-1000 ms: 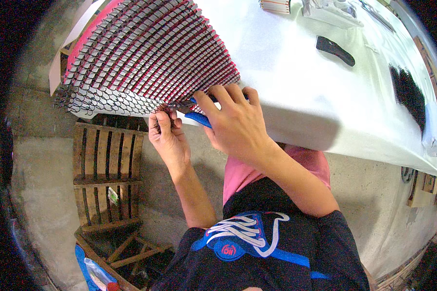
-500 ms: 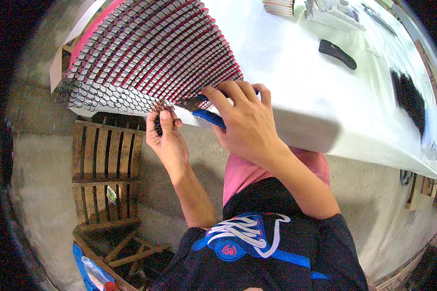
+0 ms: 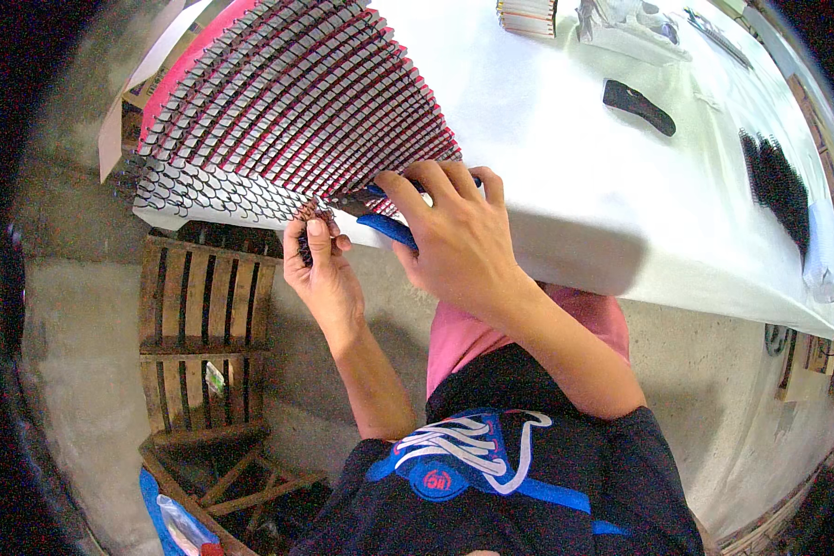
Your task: The person trims the excess metal binding from a stack of notebooks using pliers and adds each finished notebook to a growing stack.
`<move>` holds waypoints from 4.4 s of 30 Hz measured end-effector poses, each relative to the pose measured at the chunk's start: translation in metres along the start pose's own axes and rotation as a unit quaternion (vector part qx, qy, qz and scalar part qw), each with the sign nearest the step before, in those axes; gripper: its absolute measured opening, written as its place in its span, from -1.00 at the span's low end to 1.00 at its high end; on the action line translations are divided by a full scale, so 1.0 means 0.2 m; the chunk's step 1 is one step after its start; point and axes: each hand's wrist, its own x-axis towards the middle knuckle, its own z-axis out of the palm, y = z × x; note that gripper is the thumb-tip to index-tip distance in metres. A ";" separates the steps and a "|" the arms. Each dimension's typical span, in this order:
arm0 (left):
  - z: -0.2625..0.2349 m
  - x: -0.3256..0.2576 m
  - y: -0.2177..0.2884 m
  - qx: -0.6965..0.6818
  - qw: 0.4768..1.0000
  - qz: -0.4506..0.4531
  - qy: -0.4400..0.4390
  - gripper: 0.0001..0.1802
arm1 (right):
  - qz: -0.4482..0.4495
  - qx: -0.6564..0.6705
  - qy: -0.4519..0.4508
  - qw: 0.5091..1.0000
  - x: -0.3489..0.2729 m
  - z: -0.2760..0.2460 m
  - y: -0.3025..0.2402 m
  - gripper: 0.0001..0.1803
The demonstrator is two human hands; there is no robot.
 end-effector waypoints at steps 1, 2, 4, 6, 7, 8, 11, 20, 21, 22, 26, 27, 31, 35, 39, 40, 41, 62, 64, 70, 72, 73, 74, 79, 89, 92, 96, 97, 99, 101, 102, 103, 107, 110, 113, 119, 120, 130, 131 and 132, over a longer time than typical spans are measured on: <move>0.00 0.00 0.00 -0.001 1.000 -0.003 0.003 -0.83 | 0.001 0.001 -0.001 1.000 0.00 0.00 0.00 -0.32; 0.01 0.00 0.00 -0.003 1.000 -0.008 0.005 -0.83 | 0.000 -0.004 0.001 1.000 0.00 0.00 0.00 -0.33; 0.02 0.00 0.00 -0.003 1.000 -0.012 0.008 -0.82 | -0.004 -0.013 0.005 1.000 0.00 0.02 0.00 -0.34; 0.02 -0.01 0.01 0.001 1.000 -0.013 0.011 -0.81 | -0.002 0.001 -0.013 1.000 0.01 0.01 0.00 -0.36; 0.02 -0.01 0.00 0.001 1.000 -0.011 0.008 -0.81 | -0.001 0.009 -0.022 1.000 0.01 0.01 0.00 -0.38; 0.02 -0.01 0.00 0.001 1.000 -0.008 0.005 -0.80 | -0.010 0.012 -0.017 1.000 0.01 0.02 0.01 -0.42; 0.02 -0.01 -0.02 0.003 1.000 0.003 0.014 -0.79 | -0.018 0.031 -0.020 0.999 0.00 0.08 0.04 -0.50; -0.01 -0.03 -0.02 -0.404 0.890 -0.207 0.049 -0.77 | -0.020 0.026 0.004 0.999 0.01 0.03 0.05 -0.49; -0.03 -0.03 -0.02 -0.476 0.845 -0.241 0.045 -0.78 | -0.025 0.019 0.027 0.999 0.00 0.02 0.05 -0.48; -0.07 -0.02 -0.04 -0.520 0.821 -0.236 -0.018 -0.73 | -0.030 0.012 0.050 0.998 0.00 0.01 0.04 -0.47; -0.05 0.00 0.05 -0.447 0.875 -0.183 0.003 -0.62 | -0.037 0.011 0.046 0.998 0.02 0.01 0.03 -0.43; -0.06 0.01 0.05 -0.421 0.890 -0.171 -0.005 -0.62 | -0.035 0.007 0.044 0.998 0.02 0.01 0.02 -0.42; -0.04 0.02 0.07 -0.263 0.958 -0.113 -0.019 -0.63 | -0.029 0.007 0.048 0.998 0.02 -0.01 0.01 -0.41; 0.02 0.03 0.09 -0.080 0.996 -0.050 0.005 -0.72 | -0.033 0.008 0.038 0.999 0.04 0.00 0.02 -0.40; 0.05 0.04 0.09 0.024 0.999 -0.006 0.042 -0.81 | -0.031 0.023 0.011 0.999 0.05 0.01 0.01 -0.34; 0.04 0.04 0.09 0.050 0.998 -0.003 0.044 -0.79 | -0.032 0.027 0.004 0.999 0.05 0.00 0.01 -0.35; 0.04 0.04 0.09 0.076 0.996 0.001 0.045 -0.78 | -0.034 0.016 -0.006 0.999 0.05 0.00 0.01 -0.36; 0.04 0.02 0.08 0.099 0.994 0.044 0.023 -0.67 | -0.042 0.005 0.042 0.998 0.07 -0.01 -0.01 -0.45; 0.04 0.01 0.09 0.112 0.992 0.047 0.027 -0.67 | -0.036 0.016 0.024 0.999 0.07 -0.01 -0.03 -0.46; 0.07 0.01 0.06 0.073 0.994 0.061 0.044 -0.71 | -0.027 0.014 -0.008 1.000 0.04 0.02 -0.01 -0.49; 0.08 0.00 0.05 0.002 0.998 0.042 0.044 -0.70 | -0.024 0.024 -0.010 0.999 0.05 0.01 -0.02 -0.49; 0.09 0.00 0.05 -0.047 0.998 0.023 0.038 -0.69 | -0.023 0.029 -0.011 0.999 0.05 0.01 -0.02 -0.49; 0.09 0.00 0.05 -0.096 0.995 0.005 0.031 -0.69 | -0.019 0.031 -0.015 0.999 0.05 0.01 -0.02 -0.46; 0.06 0.00 0.10 -0.258 0.960 -0.097 0.046 -0.71 | -0.036 0.013 0.040 0.998 0.05 -0.06 -0.02 -0.38; 0.00 0.05 0.18 -0.144 0.985 -0.091 -0.021 -0.66 | -0.043 -0.006 0.055 0.998 0.08 -0.05 -0.04 -0.39; 0.02 0.06 0.23 -0.099 0.991 -0.086 -0.009 -0.66 | -0.045 -0.007 0.057 0.997 0.08 -0.05 -0.05 -0.43; 0.04 0.08 0.24 -0.049 0.996 -0.070 -0.002 -0.75 | -0.048 -0.020 0.055 0.997 0.08 -0.06 -0.06 -0.43; 0.05 0.08 0.23 -0.030 0.997 -0.064 0.005 -0.77 | -0.054 -0.028 0.061 0.996 0.08 -0.06 -0.06 -0.47; 0.06 0.08 0.23 0.002 0.999 -0.050 0.018 -0.80 | -0.050 -0.040 0.051 0.997 0.08 -0.07 -0.08 -0.48; 0.07 0.08 0.23 0.029 0.999 -0.034 0.031 -0.81 | -0.048 -0.037 0.041 0.997 0.09 -0.07 -0.09 -0.50; 0.07 0.08 0.23 0.029 0.999 -0.027 0.030 -0.81 | -0.049 -0.026 0.037 0.998 0.09 -0.07 -0.09 -0.51; 0.07 0.08 0.23 0.029 0.999 -0.021 0.029 -0.80 | -0.049 -0.016 0.033 0.998 0.09 -0.06 -0.09 -0.52; 0.07 0.07 0.23 0.052 0.998 -0.015 0.030 -0.79 | 0.008 0.050 -0.022 0.998 0.06 -0.03 -0.07 -0.54; 0.06 0.04 0.23 0.043 0.997 -0.024 0.055 -0.80 | 0.008 0.102 -0.048 0.994 0.07 -0.06 -0.04 -0.54; 0.01 -0.02 0.21 0.048 0.995 -0.084 0.036 -0.81 | -0.018 0.145 -0.062 0.987 0.05 -0.15 0.12 -0.53; 0.19 -0.30 0.02 0.026 0.932 -0.326 -0.154 -0.84 | 0.158 0.097 0.078 0.979 -0.33 -0.31 0.68 -0.57; 0.28 -0.31 0.00 0.012 0.915 -0.358 -0.185 -0.83 | 0.165 0.070 0.128 0.975 -0.42 -0.33 0.76 -0.58; 1.84 0.39 -0.48 -0.226 0.857 -0.347 -0.307 -0.89 | 0.245 0.412 -0.009 0.877 -1.11 -0.41 0.77 -0.47; 1.99 0.47 -0.54 -0.206 0.865 -0.359 -0.282 -0.90 | 0.251 0.450 -0.043 0.856 -1.16 -0.31 0.80 -0.43; 2.09 0.55 -0.60 -0.192 0.874 -0.361 -0.264 -0.87 | 0.245 0.395 -0.102 0.880 -1.17 -0.25 0.81 -0.43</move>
